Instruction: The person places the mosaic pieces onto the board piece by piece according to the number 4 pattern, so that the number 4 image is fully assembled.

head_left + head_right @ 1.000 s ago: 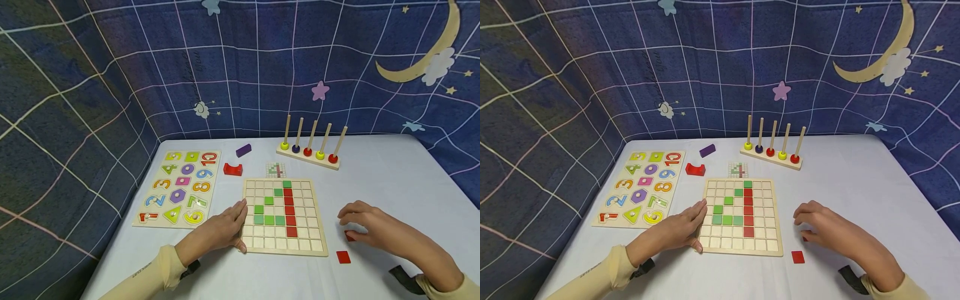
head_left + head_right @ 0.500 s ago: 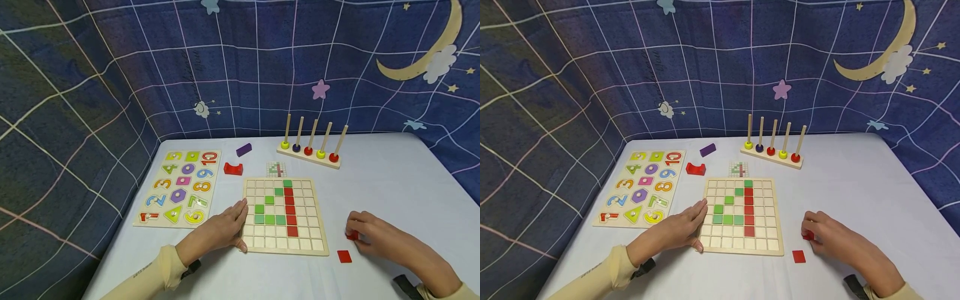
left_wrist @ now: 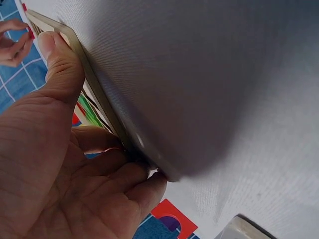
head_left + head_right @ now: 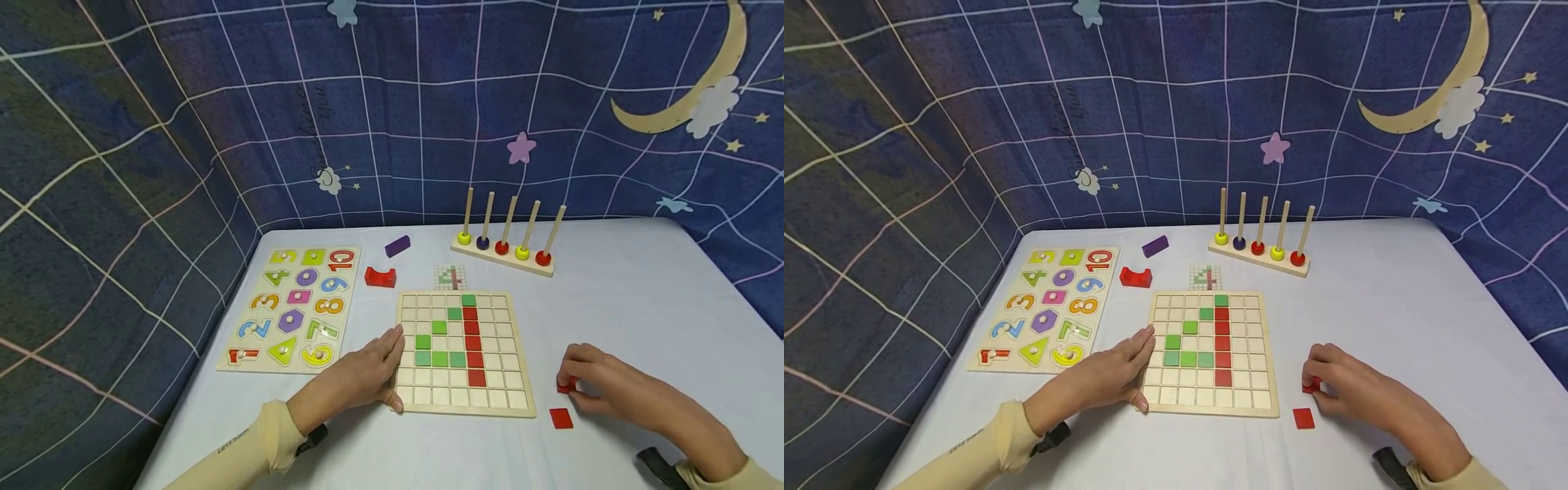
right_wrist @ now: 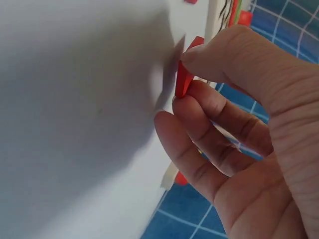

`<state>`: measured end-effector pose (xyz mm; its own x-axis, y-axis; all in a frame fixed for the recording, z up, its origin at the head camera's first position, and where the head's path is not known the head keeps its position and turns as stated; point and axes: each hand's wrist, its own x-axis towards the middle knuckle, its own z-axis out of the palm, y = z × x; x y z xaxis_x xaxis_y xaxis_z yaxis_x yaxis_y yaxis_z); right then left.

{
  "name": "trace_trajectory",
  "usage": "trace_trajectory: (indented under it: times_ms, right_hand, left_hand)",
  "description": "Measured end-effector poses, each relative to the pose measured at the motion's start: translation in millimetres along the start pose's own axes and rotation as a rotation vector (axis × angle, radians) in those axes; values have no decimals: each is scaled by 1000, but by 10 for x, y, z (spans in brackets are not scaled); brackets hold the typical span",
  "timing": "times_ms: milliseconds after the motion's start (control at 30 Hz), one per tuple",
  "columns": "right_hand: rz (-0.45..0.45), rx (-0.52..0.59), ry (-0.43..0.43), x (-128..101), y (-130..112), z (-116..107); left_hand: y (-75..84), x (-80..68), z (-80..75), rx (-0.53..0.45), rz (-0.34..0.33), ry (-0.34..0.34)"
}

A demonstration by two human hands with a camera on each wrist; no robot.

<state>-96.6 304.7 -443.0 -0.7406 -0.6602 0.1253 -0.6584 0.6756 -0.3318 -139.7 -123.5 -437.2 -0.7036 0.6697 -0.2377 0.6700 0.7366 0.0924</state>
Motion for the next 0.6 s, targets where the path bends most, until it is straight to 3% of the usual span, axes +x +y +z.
trace_trajectory:
  times_ms: [333,500,600]
  right_hand:
    - [-103,-29,34,245,-183,-36]
    - [-115,-14,9,353,-327,-39]
    - [-180,-23,35,419,-416,-6]
  left_hand:
    - [-14,5,11,17,15,15]
    - [-6,9,8,6,4,11]
    - [-3,8,4,-3,-3,3]
